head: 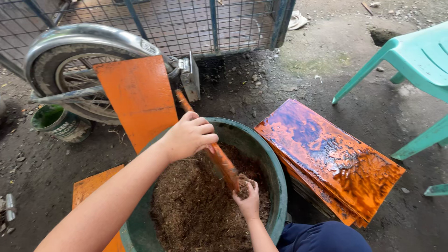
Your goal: The person scrubs orange-painted wooden planks using a handful of fibrous material from a green basin. They repeatedly rub the surface of each plank, flip it over to clean both sides, and place finished planks aside. The person handles multiple planks one at a time throughout the clip.
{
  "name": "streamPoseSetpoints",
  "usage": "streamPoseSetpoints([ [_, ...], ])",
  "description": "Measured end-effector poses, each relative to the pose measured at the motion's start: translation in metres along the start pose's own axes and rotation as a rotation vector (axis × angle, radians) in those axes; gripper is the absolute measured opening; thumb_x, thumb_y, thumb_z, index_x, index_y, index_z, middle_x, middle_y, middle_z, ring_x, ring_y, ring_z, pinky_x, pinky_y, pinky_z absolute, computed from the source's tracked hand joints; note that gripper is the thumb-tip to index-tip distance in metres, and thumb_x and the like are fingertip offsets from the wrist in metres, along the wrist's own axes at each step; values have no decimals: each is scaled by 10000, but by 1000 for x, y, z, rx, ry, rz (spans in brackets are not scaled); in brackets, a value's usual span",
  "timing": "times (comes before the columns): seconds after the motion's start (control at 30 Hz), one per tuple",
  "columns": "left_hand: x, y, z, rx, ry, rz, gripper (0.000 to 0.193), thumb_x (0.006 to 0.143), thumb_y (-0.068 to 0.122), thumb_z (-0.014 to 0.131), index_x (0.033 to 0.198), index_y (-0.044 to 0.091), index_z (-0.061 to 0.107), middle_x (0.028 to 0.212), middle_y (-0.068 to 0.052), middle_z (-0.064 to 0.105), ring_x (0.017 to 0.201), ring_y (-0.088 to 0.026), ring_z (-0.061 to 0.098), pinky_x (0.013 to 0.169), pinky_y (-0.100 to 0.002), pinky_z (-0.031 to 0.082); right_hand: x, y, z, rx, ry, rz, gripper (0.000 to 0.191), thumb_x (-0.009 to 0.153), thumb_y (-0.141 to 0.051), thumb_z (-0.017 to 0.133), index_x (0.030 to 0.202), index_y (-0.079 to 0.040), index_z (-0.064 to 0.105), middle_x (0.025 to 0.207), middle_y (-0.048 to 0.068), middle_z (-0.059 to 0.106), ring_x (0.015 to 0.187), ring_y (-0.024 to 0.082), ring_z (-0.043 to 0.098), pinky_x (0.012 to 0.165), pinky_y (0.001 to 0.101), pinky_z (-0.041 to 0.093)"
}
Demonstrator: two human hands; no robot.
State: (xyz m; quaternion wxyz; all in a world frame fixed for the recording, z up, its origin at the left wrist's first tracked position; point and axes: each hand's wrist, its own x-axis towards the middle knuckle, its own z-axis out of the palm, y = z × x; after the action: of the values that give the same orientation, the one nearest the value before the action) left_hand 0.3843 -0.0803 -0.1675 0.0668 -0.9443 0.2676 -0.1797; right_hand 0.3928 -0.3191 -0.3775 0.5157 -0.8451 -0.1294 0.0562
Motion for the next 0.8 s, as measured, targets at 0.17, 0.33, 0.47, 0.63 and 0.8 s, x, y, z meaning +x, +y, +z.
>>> streamPoseSetpoints([
  [0.17,17,32,-1,-142,91,-106,270,867,381,738,940,155,611,872,-24,552,921,-237,586,874,-416,445,20,23,-20,-22,-132,120,774,734,-329,904,1382,-67,572,1599,169,317,1421,331,420,1096,450,438],
  [0.33,-13,57,-18,-89,60,-230,236,831,332,743,929,154,622,857,-31,548,875,-251,574,779,-401,456,23,25,-22,77,-161,44,788,686,-295,903,1365,-40,595,1605,206,346,1401,324,493,1151,421,428],
  [0.47,-26,73,-19,-33,71,-298,213,807,258,741,912,134,603,860,-41,542,874,-258,570,758,-399,458,40,22,-18,76,2,20,838,652,-255,909,1385,-19,579,1581,248,352,1426,367,446,1164,423,399],
  [0.63,-33,69,-34,-37,134,-417,265,841,306,746,884,108,574,837,-58,524,832,-270,547,740,-413,458,71,2,-25,-17,-130,-140,832,656,-280,911,1377,-23,583,1596,251,324,1451,386,419,1170,443,383],
  [0.8,-32,58,-65,-16,185,-466,279,895,313,728,868,91,561,831,-71,525,833,-285,563,720,-422,472,90,-60,-51,-19,-242,-178,789,677,-314,880,1388,-92,619,1620,205,321,1472,378,377,1200,468,338],
])
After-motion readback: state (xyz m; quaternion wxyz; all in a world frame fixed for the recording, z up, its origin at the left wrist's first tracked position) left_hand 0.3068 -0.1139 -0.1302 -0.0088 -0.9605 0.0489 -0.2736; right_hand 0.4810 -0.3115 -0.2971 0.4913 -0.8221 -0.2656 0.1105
